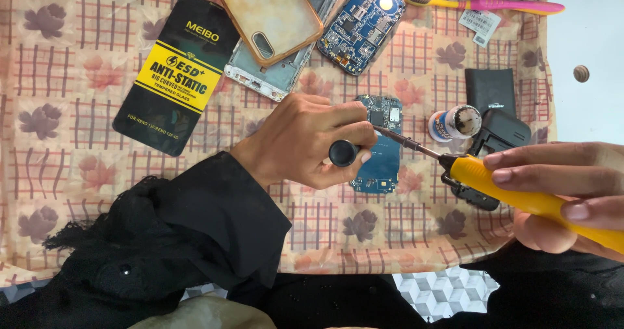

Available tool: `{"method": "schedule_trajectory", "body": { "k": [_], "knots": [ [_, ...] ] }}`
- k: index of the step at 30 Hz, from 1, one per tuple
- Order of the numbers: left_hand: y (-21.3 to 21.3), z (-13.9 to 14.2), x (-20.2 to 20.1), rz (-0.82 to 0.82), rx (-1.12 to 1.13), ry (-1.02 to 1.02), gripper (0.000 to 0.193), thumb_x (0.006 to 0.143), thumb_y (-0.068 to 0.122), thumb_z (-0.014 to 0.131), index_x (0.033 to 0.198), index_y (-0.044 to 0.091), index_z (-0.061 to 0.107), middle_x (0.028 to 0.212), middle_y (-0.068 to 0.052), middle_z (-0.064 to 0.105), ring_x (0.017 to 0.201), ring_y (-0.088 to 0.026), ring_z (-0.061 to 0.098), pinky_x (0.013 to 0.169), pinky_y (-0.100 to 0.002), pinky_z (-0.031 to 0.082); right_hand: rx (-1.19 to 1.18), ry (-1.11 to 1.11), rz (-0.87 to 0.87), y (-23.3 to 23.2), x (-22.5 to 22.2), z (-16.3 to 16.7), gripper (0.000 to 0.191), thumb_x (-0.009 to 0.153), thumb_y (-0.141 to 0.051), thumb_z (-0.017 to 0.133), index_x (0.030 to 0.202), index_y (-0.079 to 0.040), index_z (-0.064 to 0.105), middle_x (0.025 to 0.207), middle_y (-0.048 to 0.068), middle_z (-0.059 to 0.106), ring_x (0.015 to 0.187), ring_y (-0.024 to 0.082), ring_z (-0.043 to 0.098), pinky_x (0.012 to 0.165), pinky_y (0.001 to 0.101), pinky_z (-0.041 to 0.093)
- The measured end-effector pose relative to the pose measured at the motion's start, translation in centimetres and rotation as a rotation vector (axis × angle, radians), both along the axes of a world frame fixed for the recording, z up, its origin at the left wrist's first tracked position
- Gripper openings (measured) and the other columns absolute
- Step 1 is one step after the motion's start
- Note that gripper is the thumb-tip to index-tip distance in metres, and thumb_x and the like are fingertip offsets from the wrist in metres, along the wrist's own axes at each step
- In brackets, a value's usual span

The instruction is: The person uses a soldering iron to apply heat and solder to a small circuit board. They hold the board steady with one hand while carefully moving the soldering iron tip across specific components.

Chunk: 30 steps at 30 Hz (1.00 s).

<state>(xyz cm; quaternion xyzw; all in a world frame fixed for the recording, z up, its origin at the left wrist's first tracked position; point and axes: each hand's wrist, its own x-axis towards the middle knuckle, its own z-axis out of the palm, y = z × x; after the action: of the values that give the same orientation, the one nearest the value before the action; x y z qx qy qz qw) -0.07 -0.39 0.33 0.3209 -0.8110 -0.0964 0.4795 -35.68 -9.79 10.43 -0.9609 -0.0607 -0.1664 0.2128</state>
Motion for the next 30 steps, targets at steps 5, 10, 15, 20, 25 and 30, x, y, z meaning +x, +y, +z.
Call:
{"method": "schedule_trajectory", "body": {
  "k": [5, 10, 15, 20, 25, 30],
  "knots": [
    [0.0, 0.1, -0.1, 0.001, 0.002, -0.004, 0.021, 0.086, 0.018, 0.079, 0.099, 0.014, 0.063, 0.091, 0.001, 0.061, 0.062, -0.018, 0.063, 0.058, -0.034, 0.051, 0.02, -0.011, -0.025, 0.7, 1.1, 0.2, 0.076, 0.082, -0.013, 0.082, 0.139, -0.019, 0.032, 0.118, 0.002, 0.064, 0.104, 0.021, 0.074, 0.094, 0.0391, 0.069],
    [0.1, 0.2, 0.0, -0.004, 0.004, -0.002, 0.021, 0.086, 0.018, 0.079, 0.099, 0.014, 0.063, 0.091, 0.0, 0.061, 0.062, -0.019, 0.062, 0.058, -0.035, 0.051, -0.04, -0.195, -0.016, 0.4, 2.1, -0.6, 0.068, 0.087, -0.005, 0.074, 0.139, -0.012, 0.031, 0.112, 0.005, 0.066, 0.098, 0.022, 0.076, 0.087, 0.0371, 0.071],
    [0.1, 0.3, 0.1, -0.009, 0.008, 0.006, 0.021, 0.087, 0.018, 0.079, 0.099, 0.013, 0.063, 0.091, 0.0, 0.061, 0.063, -0.02, 0.063, 0.059, -0.035, 0.051, -0.054, -0.179, -0.001, -0.1, 1.4, -0.6, 0.062, 0.09, -0.007, 0.068, 0.138, -0.011, 0.03, 0.109, 0.009, 0.067, 0.097, 0.027, 0.077, 0.086, 0.038, 0.071],
    [0.1, 0.3, 0.1, -0.009, 0.006, 0.01, 0.021, 0.086, 0.017, 0.08, 0.098, 0.013, 0.063, 0.09, 0.0, 0.06, 0.062, -0.019, 0.063, 0.057, -0.035, 0.05, -0.035, -0.146, 0.022, 0.3, 1.9, -0.4, 0.06, 0.093, -0.007, 0.072, 0.138, -0.011, 0.033, 0.109, 0.007, 0.065, 0.097, 0.024, 0.076, 0.087, 0.0374, 0.07],
    [0.1, 0.2, 0.0, -0.007, 0.002, 0.011, 0.021, 0.085, 0.017, 0.08, 0.098, 0.013, 0.064, 0.089, 0.0, 0.06, 0.062, -0.019, 0.062, 0.057, -0.035, 0.05, -0.023, -0.213, -0.012, 0.5, 2.1, -0.9, 0.062, 0.089, -0.01, 0.07, 0.137, -0.013, 0.032, 0.114, 0.006, 0.065, 0.103, 0.022, 0.076, 0.09, 0.0366, 0.071],
    [0.1, 0.2, 0.0, -0.003, -0.016, 0.001, 0.021, 0.086, 0.017, 0.08, 0.099, 0.013, 0.063, 0.09, 0.0, 0.06, 0.063, -0.02, 0.063, 0.058, -0.035, 0.051, -0.003, -0.099, -0.001, 0.4, 0.9, -0.7, 0.061, 0.09, -0.013, 0.076, 0.134, -0.014, 0.034, 0.113, 0.004, 0.065, 0.101, 0.02, 0.074, 0.092, 0.0385, 0.069]
  ]
}}
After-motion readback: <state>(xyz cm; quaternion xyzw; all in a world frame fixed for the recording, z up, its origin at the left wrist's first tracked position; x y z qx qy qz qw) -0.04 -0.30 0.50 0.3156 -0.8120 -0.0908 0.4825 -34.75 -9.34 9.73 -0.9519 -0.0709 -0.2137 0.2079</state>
